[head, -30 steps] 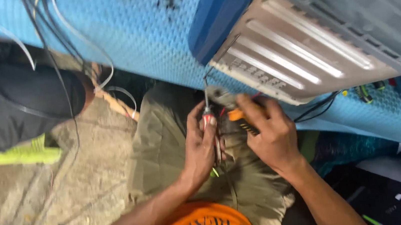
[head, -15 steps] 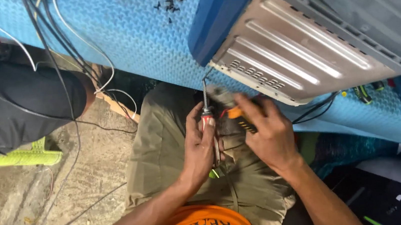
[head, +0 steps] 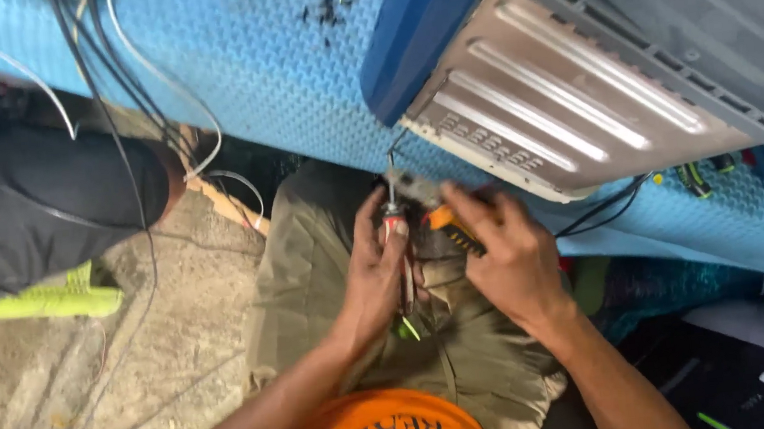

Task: Disassembling a kitchen appliance to disconnect internal wiring using a screwdriver and pliers.

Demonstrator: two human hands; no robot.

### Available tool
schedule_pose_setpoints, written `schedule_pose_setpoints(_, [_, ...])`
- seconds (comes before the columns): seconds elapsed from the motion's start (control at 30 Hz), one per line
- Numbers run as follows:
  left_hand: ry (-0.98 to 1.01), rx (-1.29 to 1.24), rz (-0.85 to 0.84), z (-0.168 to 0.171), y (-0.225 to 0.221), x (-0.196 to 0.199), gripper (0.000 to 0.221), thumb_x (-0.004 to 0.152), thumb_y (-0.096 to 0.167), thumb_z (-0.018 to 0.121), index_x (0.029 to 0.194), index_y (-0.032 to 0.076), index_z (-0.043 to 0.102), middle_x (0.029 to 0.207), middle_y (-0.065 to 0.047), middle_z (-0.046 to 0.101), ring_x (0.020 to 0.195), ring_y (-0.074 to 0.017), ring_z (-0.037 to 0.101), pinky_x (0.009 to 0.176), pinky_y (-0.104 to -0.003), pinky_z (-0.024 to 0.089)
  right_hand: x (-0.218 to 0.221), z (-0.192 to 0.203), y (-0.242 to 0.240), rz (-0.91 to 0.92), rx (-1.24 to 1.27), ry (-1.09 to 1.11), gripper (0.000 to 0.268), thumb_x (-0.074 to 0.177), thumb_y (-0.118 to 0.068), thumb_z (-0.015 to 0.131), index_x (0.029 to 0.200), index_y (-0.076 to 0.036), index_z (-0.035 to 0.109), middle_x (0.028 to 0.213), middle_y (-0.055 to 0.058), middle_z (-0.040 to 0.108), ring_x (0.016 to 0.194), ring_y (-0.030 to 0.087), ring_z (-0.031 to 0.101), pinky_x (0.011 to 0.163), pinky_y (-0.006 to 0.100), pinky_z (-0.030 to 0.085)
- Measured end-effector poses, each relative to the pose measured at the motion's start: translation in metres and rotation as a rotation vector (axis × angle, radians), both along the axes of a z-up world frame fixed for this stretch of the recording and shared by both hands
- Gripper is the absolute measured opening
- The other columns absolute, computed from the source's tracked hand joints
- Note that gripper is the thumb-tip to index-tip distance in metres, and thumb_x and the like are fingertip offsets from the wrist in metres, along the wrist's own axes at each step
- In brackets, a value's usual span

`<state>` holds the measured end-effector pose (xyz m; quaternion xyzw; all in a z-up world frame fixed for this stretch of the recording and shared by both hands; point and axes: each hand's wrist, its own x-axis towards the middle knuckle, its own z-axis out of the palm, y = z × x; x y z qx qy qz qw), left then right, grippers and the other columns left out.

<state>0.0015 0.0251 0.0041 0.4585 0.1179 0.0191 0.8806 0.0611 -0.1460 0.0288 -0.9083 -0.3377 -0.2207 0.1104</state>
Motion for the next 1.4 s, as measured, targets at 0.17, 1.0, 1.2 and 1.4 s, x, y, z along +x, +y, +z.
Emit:
schedule_pose_setpoints(0.17, [-0.066,0.099,-0.078,-0.018,0.012,0.005,0.071,0.104,0.019,0.047,0.162,0.002,0.008,0.088,-0.025,0.059,0.053,-0.0348,0.070,0.037,-0.040,0.063,0.003,-0.005,-0.008,-0.061,0.106,0.056,0.065,0.079,-0.001,0.067,0.139,-0.027,0.070,0.100,0.004,0.064,0.087,0.031,0.072,0.063,0.046,0.061])
schedule_pose_setpoints(1.0, [-0.159,-0.061,0.039,-0.021,-0.011,0.026,0.070,0.101,0.004,0.043,0.165,0.020,0.018,0.130,-0.039,0.042,0.053,-0.0169,0.056,0.044,-0.037,0.064,0.016,-0.022,-0.021,0.057,0.034,-0.158,0.050,0.089,-0.008,0.066,0.134,-0.025,0.073,0.107,0.004,0.064,0.089,0.025,0.073,0.075,0.037,0.060])
schedule_pose_setpoints(1.2, [-0.143,0.010,0.055,-0.014,-0.009,0.024,0.066,0.103,0.005,0.044,0.162,0.016,0.018,0.098,-0.016,0.051,0.053,-0.0198,0.058,0.040,-0.037,0.063,0.009,0.010,-0.005,0.065,0.175,-0.059,0.056,0.088,-0.002,0.066,0.141,-0.018,0.069,0.109,0.011,0.066,0.092,0.033,0.073,0.074,0.040,0.059])
schedule_pose_setpoints(1.4, [-0.049,0.065,-0.035,-0.002,0.009,0.031,0.072,0.099,0.008,0.051,0.163,0.020,0.022,0.115,-0.026,0.058,0.045,-0.0230,0.059,0.035,-0.041,0.062,0.002,-0.012,-0.023,0.055,-0.038,-0.052,0.071,0.072,-0.004,0.071,0.138,-0.029,0.068,0.104,0.009,0.064,0.082,0.034,0.072,0.068,0.044,0.061])
